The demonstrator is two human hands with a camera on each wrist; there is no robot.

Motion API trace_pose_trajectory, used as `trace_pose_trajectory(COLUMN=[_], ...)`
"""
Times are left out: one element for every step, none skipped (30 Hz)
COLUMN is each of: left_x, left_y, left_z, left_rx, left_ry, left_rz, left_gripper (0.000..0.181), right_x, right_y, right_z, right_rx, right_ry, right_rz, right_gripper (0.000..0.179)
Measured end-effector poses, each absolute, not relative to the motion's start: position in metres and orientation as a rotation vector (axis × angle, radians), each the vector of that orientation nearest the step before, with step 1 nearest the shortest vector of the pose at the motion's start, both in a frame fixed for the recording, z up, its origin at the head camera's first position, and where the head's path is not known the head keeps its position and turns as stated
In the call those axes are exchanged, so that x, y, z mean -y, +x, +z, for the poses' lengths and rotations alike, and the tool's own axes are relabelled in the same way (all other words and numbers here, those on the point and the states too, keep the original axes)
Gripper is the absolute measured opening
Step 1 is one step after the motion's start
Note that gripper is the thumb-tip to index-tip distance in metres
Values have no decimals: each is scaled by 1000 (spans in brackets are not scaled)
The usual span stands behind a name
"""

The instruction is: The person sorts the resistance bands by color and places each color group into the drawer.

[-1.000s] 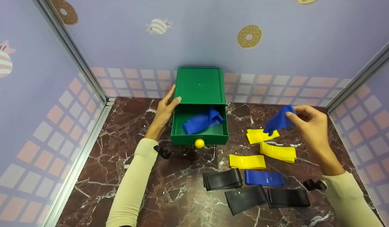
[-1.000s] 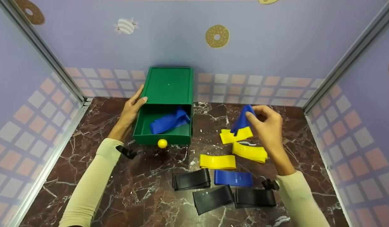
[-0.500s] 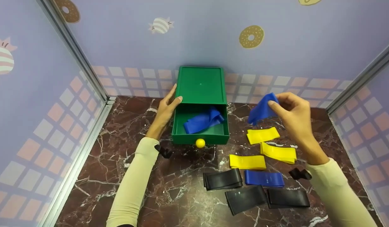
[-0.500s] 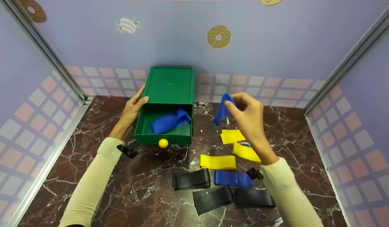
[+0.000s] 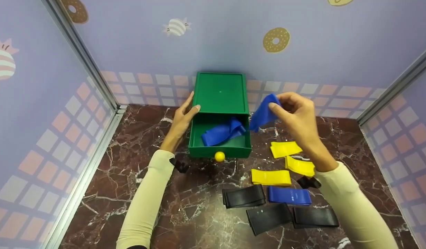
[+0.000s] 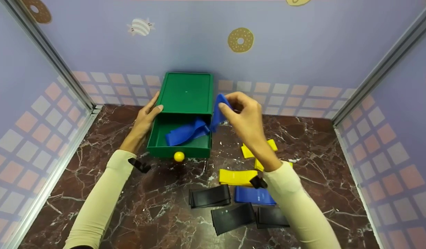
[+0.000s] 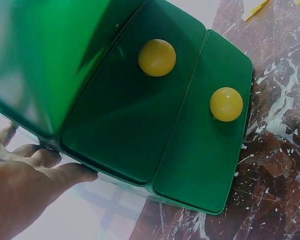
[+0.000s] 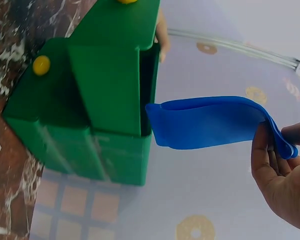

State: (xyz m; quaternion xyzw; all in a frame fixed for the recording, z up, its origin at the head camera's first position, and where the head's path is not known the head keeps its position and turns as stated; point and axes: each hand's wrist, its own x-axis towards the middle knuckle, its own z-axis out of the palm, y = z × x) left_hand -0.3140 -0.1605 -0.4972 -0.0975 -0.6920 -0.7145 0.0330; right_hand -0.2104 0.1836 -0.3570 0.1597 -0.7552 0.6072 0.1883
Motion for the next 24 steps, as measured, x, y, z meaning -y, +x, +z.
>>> trace_pose_trajectory(left_x=[161,161,161,161,161,161,161,162,162,162,162,162,162,162,162,161,161,161,160,160,160,160,160,160], left_y=[-314,-314,-314,-314,-314,-314,-314,-314,-314,-314,-314,-314,-314,-314,-314,-314,-314,-314,-314,-314,-314,-313,-313,-313], left_z=[-497,-497,-496,-496,-496,-496,-496,-496,-496,-496,-496,-496,-496,-497,-497,-497,-497,-497,-497,-497,-497,-496,-496,-496], left_rx=[2133,2135,2137,2140,2141,2143,2143,2141,2137,2131,2126,2122,2120,2116,2115,2117,2119,2119,2119,2116,2115,2113,2111,2109], left_ry=[-298,-296,-297,-298,-298,-297,-302,-310,-318,-324,-329,-333,-336,-334,-331,-330,-327,-325,-323,-322,-321,-320,-315,-314], left_rz=[-2195,-2191,-2189,-2186,-2184,-2182,-2185,-2188,-2194,-2201,-2204,-2209,-2213,-2214,-2213,-2211,-2210,-2214,-2214,-2219,-2221,-2227,-2235,-2241], left_gripper=[73,73,73,73,73,73,73,73,73,73,73,73,73,74,74,74,74,73,73,73,73,73,73,74], right_x=[-179,-175,-170,-165,-160,-156,-150,-145,-140,-135,-129,-124,-118,-113,-107,-101,-96,-90,-85,-79,-74,-70,-65,-61], right_y=[-211,-212,-213,-214,-215,-216,-217,-218,-220,-221,-222,-223,-225,-226,-226,-227,-228,-228,-228,-229,-229,-230,-231,-232], right_z=[-357,-356,-356,-356,-355,-355,-356,-356,-357,-357,-359,-360,-361,-363,-365,-367,-368,-370,-372,-373,-374,-376,-377,-378], right_rx=[2122,2118,2112,2108,2104,2103,2102,2102,2104,2107,2113,2121,2131,2142,2154,2167,2181,2194,2207,2220,2233,2244,2249,2251], right_ry=[458,467,476,484,498,510,522,532,539,547,558,559,563,568,568,570,571,574,581,591,604,621,637,655], right_rz=[1713,1721,1731,1740,1749,1759,1769,1780,1793,1803,1813,1825,1833,1840,1851,1860,1869,1874,1872,1866,1857,1844,1831,1817], right_gripper=[10,10,9,9,9,9,9,9,9,9,8,9,9,9,9,9,9,9,9,9,9,9,9,9])
